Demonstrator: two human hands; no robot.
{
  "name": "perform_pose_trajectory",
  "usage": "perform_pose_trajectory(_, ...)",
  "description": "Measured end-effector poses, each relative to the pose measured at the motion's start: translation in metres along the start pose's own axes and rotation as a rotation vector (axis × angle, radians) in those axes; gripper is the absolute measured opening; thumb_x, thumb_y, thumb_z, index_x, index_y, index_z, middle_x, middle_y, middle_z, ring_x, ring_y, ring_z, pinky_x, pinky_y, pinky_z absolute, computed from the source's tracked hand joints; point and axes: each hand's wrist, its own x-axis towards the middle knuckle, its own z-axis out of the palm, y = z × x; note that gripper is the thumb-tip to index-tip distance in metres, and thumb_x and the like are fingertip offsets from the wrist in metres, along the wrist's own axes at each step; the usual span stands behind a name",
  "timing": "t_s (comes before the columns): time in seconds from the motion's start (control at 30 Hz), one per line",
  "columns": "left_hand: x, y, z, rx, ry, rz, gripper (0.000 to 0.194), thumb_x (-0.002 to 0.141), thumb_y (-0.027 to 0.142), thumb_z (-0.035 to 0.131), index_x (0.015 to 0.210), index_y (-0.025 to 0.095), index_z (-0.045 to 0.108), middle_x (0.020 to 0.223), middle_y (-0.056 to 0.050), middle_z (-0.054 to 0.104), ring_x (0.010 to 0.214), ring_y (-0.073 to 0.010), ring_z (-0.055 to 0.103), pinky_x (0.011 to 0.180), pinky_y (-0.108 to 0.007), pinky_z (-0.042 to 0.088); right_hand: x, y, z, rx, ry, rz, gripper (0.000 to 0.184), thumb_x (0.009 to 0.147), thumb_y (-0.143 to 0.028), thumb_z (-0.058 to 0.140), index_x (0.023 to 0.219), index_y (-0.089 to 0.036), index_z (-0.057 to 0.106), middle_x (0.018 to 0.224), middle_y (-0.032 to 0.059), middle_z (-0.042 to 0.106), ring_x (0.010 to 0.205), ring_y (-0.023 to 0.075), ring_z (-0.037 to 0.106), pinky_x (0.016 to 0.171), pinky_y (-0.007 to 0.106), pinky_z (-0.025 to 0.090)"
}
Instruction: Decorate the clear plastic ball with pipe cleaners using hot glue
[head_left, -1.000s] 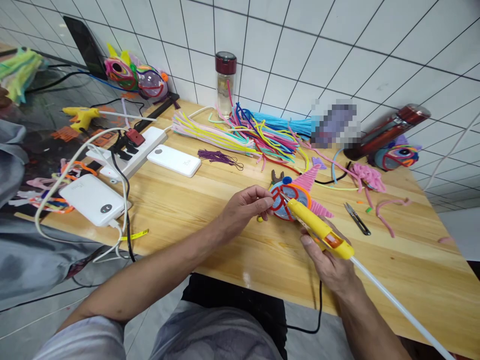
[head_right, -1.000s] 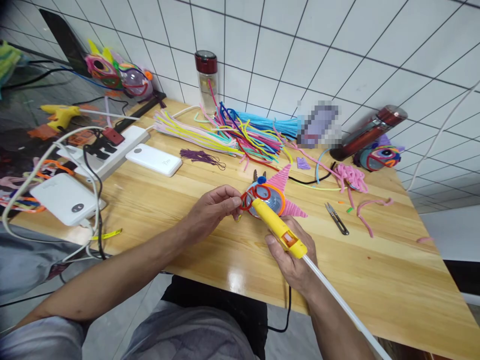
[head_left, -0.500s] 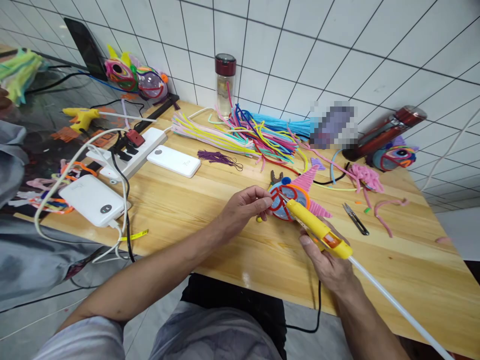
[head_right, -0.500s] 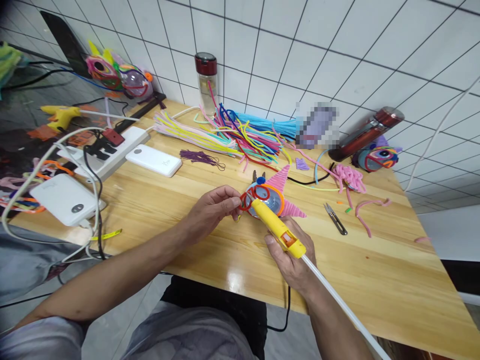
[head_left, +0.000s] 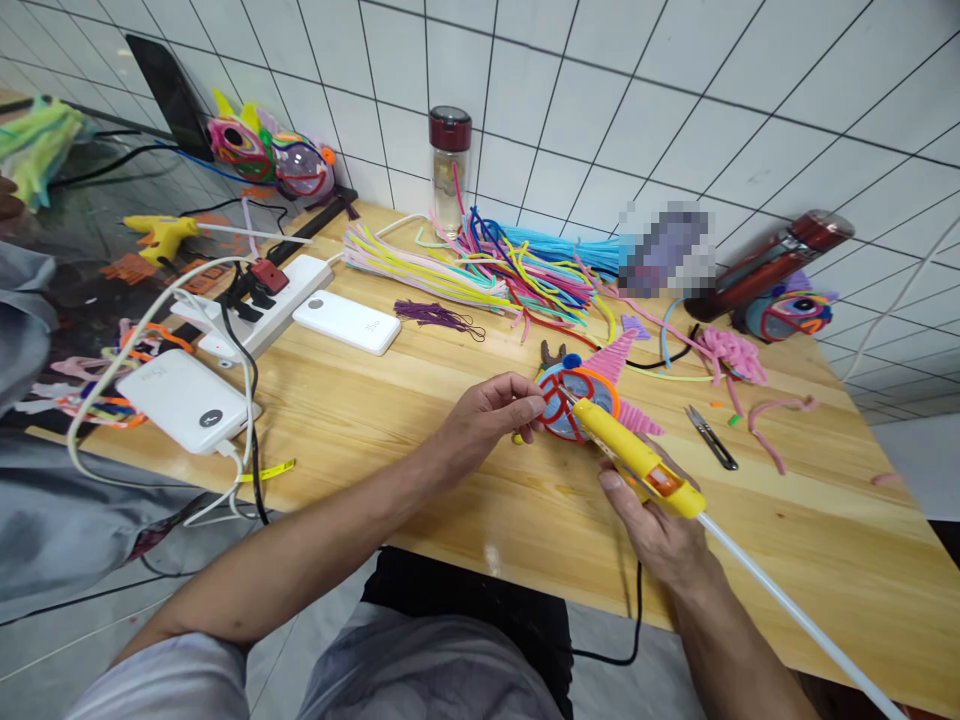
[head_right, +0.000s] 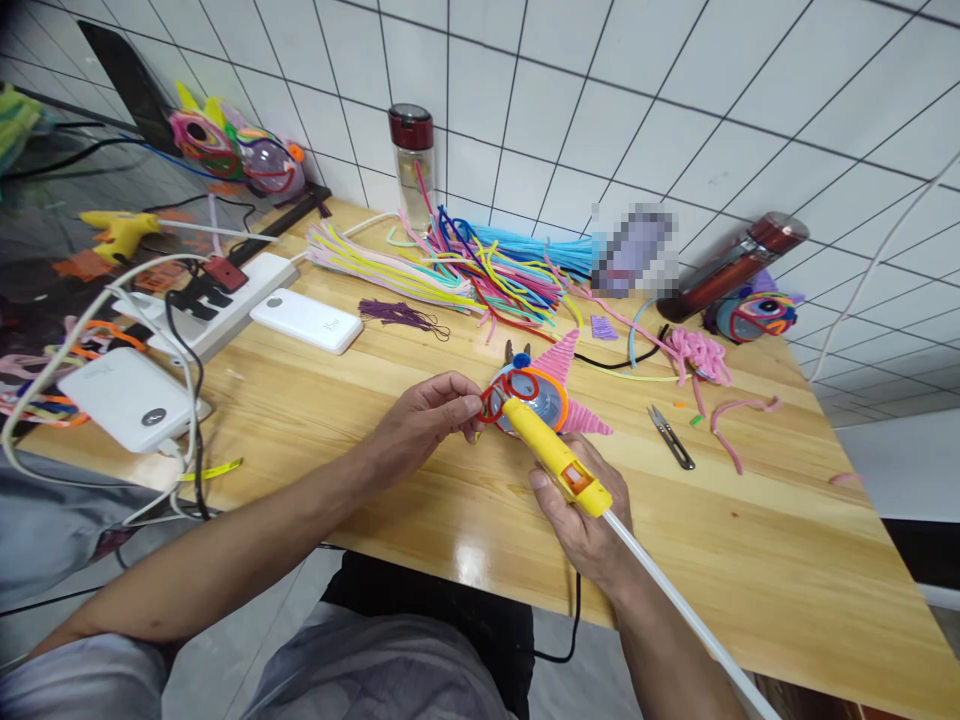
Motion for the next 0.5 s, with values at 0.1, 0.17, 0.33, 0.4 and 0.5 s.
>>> perform_pose_trajectory(0.1,-0.0001,-0.0001,0.0000,0.000,0.004,-0.002,0.038,0.082,0.048,0.092,0.091,0.016,0.074,0.079,-0.003,0.073,0.069,-0.0130,0.063,0.070,-0.028,0.051,-0.0001,0.0007,-0.0002,0.005,-0.006,-0.005,0.009,0.103,-0.018,0.063,0.100,-0.027,0.065,0.087,0.0021,0.069,0.076,0.0223,0.069,0.064,0.035,0.053)
perform_pose_trajectory(0.17,-0.0001,-0.0005,-0.0002,0.000,0.008,-0.001,0.037,0.082,0.047,0.091,0.092,0.016,0.074,0.079,-0.003,0.073,0.069,-0.0129,0.063,0.069,-0.028,0.051,-0.0003,0.0009,-0.0004,0.007,-0.010,0.002,0.009,0.103,-0.018,0.063,0.100,-0.027,0.065,0.087,0.0019,0.069,0.076,0.0221,0.069,0.064,0.035,0.053)
perform_pose_trajectory(0.33,0.0005,-0.0015,-0.0007,-0.006,0.009,-0.002,0.036,0.082,0.047,0.091,0.091,0.016,0.074,0.079,-0.002,0.073,0.069,-0.0129,0.063,0.069,-0.028,0.050,-0.0011,0.0001,-0.0004,0.014,-0.005,0.011,0.009,0.103,-0.019,0.064,0.098,-0.027,0.065,0.084,0.0012,0.067,0.072,0.0209,0.067,0.062,0.034,0.050)
perform_pose_trajectory(0.4,0.0006,-0.0014,-0.0005,-0.001,0.009,-0.004,0.036,0.082,0.047,0.091,0.091,0.016,0.074,0.079,-0.002,0.073,0.068,-0.0127,0.063,0.069,-0.028,0.050,-0.0010,-0.0004,-0.0004,0.018,-0.007,0.010,0.010,0.103,-0.018,0.064,0.097,-0.027,0.065,0.083,0.0010,0.066,0.071,0.0207,0.066,0.061,0.034,0.050)
perform_pose_trajectory(0.5,0.0003,-0.0007,0.0000,0.000,0.007,-0.005,0.037,0.082,0.047,0.091,0.091,0.016,0.073,0.079,-0.002,0.073,0.069,-0.0127,0.063,0.069,-0.028,0.050,-0.0007,-0.0008,-0.0005,0.016,-0.014,0.009,0.010,0.102,-0.017,0.064,0.098,-0.026,0.065,0.084,0.0008,0.066,0.071,0.0201,0.066,0.063,0.033,0.051)
